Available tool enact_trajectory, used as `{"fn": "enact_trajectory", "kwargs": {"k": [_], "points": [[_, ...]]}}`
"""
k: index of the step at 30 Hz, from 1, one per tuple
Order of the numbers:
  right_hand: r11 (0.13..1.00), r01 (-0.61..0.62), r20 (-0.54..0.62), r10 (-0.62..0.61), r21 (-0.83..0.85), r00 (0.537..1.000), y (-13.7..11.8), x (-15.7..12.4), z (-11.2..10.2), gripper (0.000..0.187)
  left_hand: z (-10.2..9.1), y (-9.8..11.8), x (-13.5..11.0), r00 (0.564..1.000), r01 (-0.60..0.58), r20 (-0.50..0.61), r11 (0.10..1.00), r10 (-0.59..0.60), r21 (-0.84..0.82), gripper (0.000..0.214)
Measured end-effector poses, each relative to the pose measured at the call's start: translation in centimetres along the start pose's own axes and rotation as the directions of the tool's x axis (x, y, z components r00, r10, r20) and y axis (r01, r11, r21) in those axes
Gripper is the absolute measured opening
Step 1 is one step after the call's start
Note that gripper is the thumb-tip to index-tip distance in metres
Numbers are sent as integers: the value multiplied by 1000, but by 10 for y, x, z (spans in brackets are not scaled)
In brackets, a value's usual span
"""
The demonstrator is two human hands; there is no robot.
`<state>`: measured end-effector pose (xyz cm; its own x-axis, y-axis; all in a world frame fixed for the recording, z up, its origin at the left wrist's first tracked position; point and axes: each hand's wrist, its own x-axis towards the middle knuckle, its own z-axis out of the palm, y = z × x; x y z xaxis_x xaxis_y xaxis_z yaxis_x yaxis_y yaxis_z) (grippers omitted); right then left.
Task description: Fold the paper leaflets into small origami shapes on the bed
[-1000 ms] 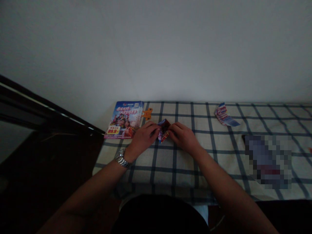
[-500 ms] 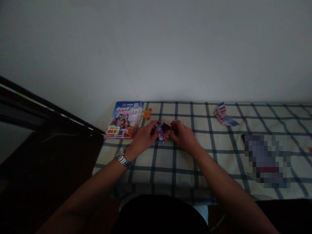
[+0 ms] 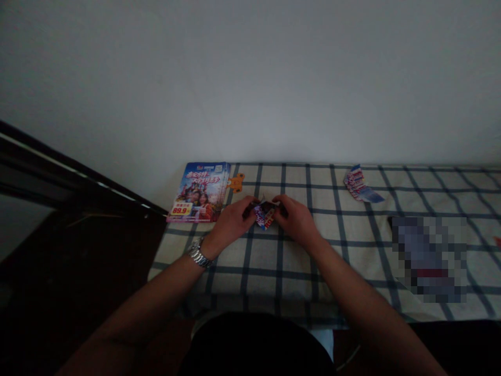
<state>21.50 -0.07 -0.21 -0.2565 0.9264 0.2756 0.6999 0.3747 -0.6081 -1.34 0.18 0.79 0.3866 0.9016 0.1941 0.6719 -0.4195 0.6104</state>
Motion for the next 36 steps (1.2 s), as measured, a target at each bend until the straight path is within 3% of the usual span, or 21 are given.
{"fn": "enact_trajectory", "kwargs": {"k": [17, 24, 28, 36], "points": [[999, 53, 42, -54, 5, 998, 1, -1, -5, 32, -4, -5, 0, 1000, -4, -12, 998, 3, -65, 36], [984, 66, 48, -74, 165, 996, 4, -1, -5, 32, -9, -5, 0, 998, -64, 5, 972, 67, -224, 36], [965, 69, 21, -77, 253, 997, 7, 0, -5, 30, -8, -5, 0, 998, -33, 35, 933, 49, -357, 37], [889, -32, 40, 15, 457, 999, 8, -1, -1, 28, -7, -4, 3, 1000, -19, -15, 859, 13, -512, 37]]}}
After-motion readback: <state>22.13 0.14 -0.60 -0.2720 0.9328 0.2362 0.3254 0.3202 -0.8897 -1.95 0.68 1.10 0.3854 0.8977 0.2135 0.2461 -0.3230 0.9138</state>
